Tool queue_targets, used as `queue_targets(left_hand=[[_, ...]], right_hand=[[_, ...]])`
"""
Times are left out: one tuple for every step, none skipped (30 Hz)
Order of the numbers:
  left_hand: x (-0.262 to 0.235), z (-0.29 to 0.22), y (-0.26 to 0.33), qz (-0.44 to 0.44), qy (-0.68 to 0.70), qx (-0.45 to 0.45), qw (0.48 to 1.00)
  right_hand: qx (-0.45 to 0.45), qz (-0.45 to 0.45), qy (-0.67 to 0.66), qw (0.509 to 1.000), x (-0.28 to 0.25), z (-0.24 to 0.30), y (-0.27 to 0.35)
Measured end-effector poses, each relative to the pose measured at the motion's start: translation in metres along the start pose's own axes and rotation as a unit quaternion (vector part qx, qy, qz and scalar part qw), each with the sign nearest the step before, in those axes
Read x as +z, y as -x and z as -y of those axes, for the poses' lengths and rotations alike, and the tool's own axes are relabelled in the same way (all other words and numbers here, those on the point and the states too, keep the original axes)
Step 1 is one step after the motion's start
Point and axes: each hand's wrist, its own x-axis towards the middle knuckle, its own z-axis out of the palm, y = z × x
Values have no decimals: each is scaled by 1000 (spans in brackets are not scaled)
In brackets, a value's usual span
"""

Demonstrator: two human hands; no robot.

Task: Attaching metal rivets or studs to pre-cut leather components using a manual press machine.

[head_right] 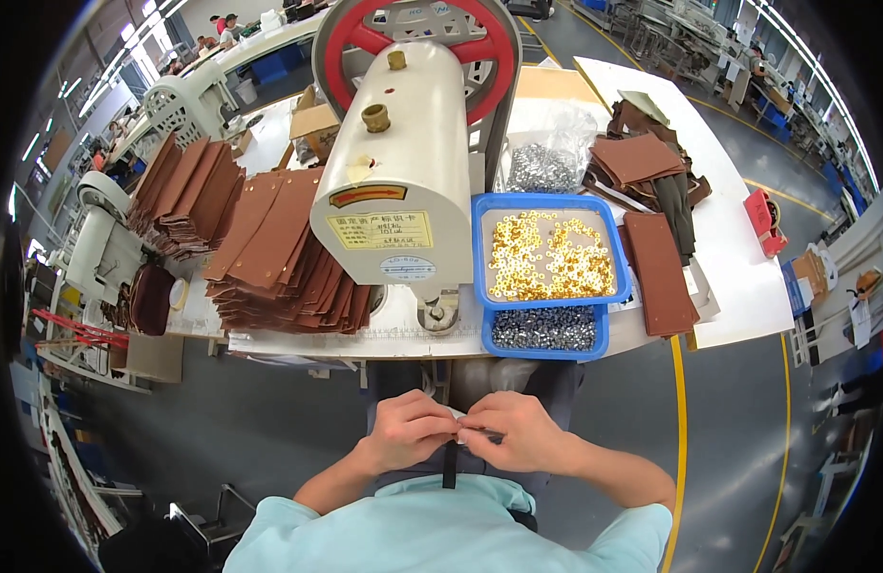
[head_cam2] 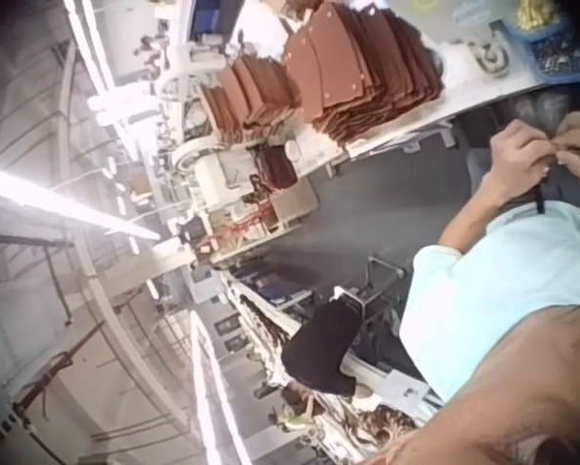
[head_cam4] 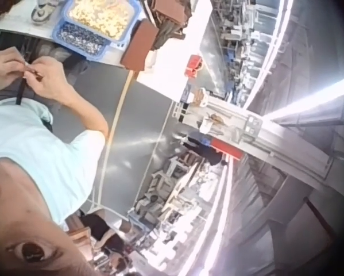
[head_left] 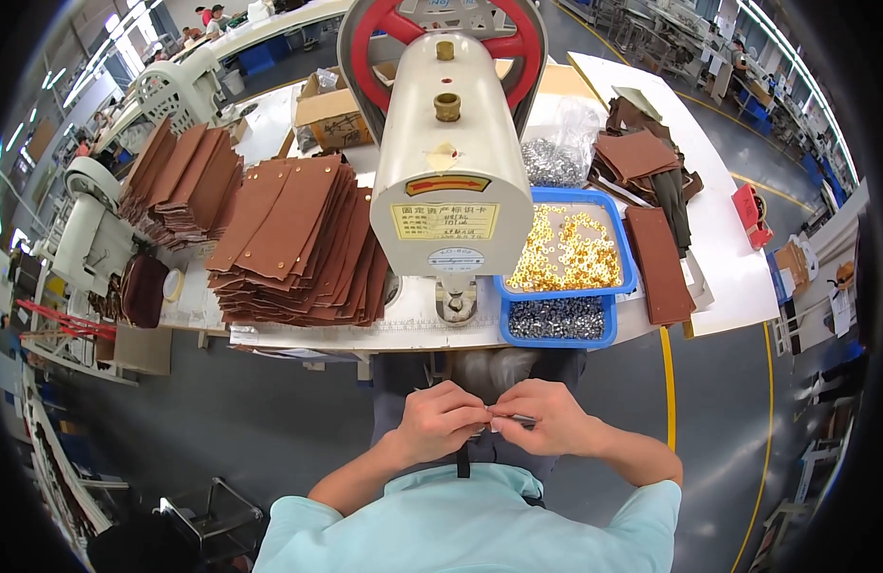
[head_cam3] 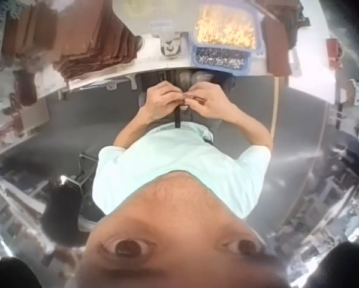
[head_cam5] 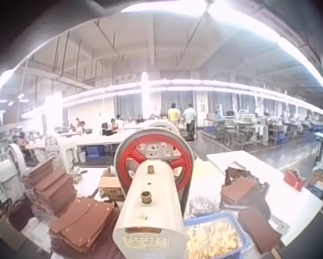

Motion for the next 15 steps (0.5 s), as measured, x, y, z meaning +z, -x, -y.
queue_targets(left_hand=[[0, -1, 0, 3, 24, -22, 999], [-1, -2, 0, 6, 49, -43, 998], [-1, -3, 0, 6, 47, -40, 998], [-1, -5, -1, 11, 64, -59, 996], [-1, -6, -1, 17, 81, -78, 994], [-2, -8, -1, 20, 81, -74, 994], [-2, -10, -1, 28, 78, -84, 993], [-2, -11, -2, 37, 75, -93, 992], [-3, -12, -2, 40, 76, -90, 992], [-3, -12, -2, 43, 75, -92, 992], [-3, -12, -3, 47, 74, -94, 992], [-4, -14, -4, 50, 75, -91, 992], [-6, -15, -5, 51, 113, -132, 983], [-7, -18, -8, 51, 150, -174, 972], [-8, -21, -13, 55, 151, -172, 972]], right_hand=[[-19, -8, 16, 1000, 0, 1, 0], [-22, -11, 17, 1000, -1, 1, -1], [-43, 3, 43, 998, -2, 0, -2], [-62, 16, 69, 996, -4, -1, -2], [-61, 11, 71, 996, -2, -5, 0], [-63, 10, 66, 996, 1, -12, 3], [-64, 9, 60, 996, 3, -18, 5], [-64, 5, 62, 996, 2, -20, 5], [-58, 21, 54, 997, 0, -22, 4], [-51, 38, 45, 997, 0, -24, 4], [-51, 33, 46, 997, 1, -25, 4], [-78, 21, 77, 994, 3, -27, 5], [-106, 9, 109, 988, 4, -28, 5], [-104, 5, 110, 988, 6, -28, 5], [-132, -23, 134, 982, 8, -28, 6]])
